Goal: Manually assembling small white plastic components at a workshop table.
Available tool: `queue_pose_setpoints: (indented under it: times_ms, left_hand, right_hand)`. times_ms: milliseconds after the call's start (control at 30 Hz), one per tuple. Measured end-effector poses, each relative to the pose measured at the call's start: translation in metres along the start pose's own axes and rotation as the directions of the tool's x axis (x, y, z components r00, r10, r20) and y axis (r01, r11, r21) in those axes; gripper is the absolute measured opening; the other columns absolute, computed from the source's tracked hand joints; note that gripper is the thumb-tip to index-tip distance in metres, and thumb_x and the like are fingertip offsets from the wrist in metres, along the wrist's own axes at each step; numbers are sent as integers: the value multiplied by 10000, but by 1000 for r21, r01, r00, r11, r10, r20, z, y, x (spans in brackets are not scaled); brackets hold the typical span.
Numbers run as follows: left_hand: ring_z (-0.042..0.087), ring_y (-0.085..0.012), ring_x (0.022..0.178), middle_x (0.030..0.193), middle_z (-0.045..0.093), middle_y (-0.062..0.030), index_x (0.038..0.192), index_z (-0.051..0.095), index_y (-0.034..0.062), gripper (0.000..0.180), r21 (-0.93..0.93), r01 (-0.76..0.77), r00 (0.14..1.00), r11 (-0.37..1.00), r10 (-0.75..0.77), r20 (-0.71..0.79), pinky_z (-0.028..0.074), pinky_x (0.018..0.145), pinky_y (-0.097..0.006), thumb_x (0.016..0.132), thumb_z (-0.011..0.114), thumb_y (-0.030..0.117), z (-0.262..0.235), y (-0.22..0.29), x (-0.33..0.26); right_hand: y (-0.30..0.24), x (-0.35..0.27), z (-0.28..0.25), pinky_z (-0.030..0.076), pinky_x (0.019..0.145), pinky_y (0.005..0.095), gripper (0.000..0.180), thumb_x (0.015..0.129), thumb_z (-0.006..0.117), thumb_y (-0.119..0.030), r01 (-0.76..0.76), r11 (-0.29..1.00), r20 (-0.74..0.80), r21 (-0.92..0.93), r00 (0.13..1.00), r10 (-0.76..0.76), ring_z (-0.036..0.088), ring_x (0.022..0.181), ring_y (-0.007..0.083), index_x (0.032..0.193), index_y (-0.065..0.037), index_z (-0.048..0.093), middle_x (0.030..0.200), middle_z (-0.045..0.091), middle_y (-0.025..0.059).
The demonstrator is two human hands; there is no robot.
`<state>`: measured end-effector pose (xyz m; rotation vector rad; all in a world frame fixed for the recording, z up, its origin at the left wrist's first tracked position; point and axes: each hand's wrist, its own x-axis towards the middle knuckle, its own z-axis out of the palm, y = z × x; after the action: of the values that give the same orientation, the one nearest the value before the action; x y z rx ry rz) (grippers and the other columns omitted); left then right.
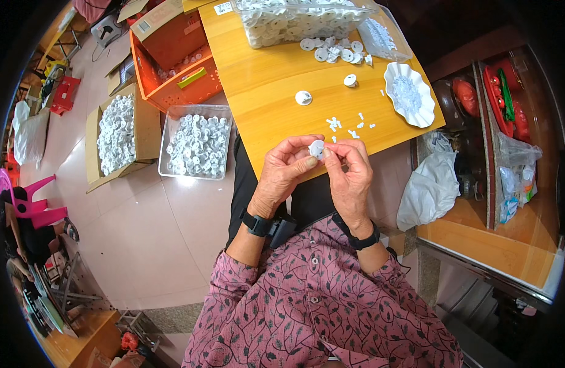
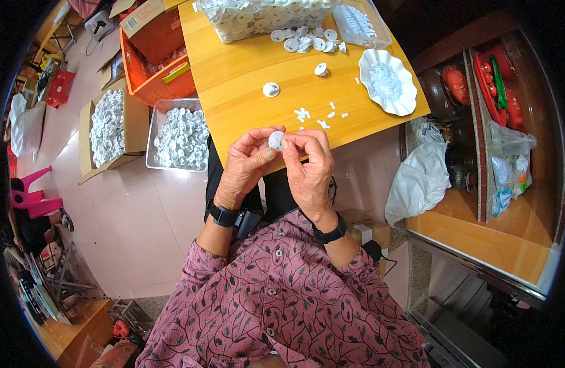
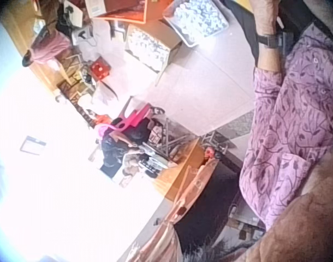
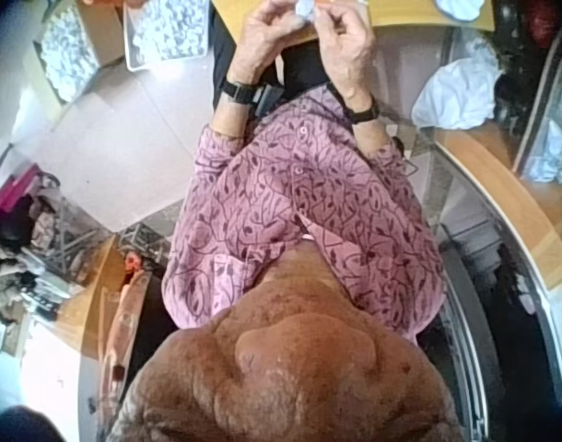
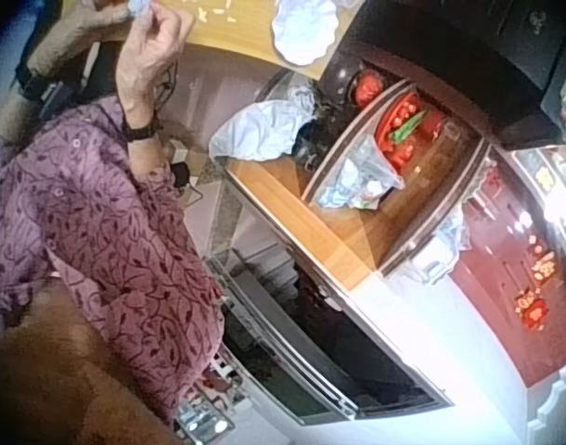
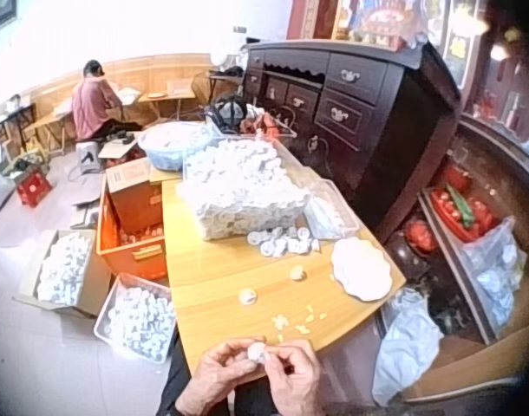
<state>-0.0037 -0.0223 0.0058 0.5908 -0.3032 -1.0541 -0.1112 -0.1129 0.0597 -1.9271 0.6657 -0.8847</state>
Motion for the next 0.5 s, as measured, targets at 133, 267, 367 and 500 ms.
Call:
queue_pose_setpoints:
  times_ms: [133,267,367,500]
  left_hand:
    - [584,-217,1213,1315,598,-145,1227,585,-8,377,5,-18,1000,1000,18,-2,471,1071,-371,869,699,-38,-2,-2,0]
    - [585,-216,1207,1283,608,-132,1210,587,-6,388,15,-15,1000,1000,16,-12,472,1067,-368,847,713,-57,-2,-2,-1]
    - [592,-214,1192,1268,610,-122,1203,588,-5,390,35,-37,999,999,38,-12,477,1060,-362,840,718,-63,-2,-4,0]
    - [598,-210,1177,1257,610,-115,1195,589,-3,388,50,-52,999,997,52,-7,486,1048,-357,836,720,-67,-5,-7,0]
  right_hand:
    - [0,1,0,522,695,273,71,893,685,-19,19,1000,-1,-12,1000,-19,612,802,156,944,20,655,975,588,94]
    - [2,0,0,525,696,274,72,892,686,-20,25,1000,5,-9,1000,-24,616,810,161,946,18,657,977,589,95]
    - [3,0,0,534,706,276,70,891,684,-17,26,999,9,-20,1000,-26,623,823,168,947,17,658,982,588,97]
    - [4,0,0,542,718,280,68,888,683,-12,29,999,13,-26,1000,-28,631,836,177,945,15,658,984,587,103]
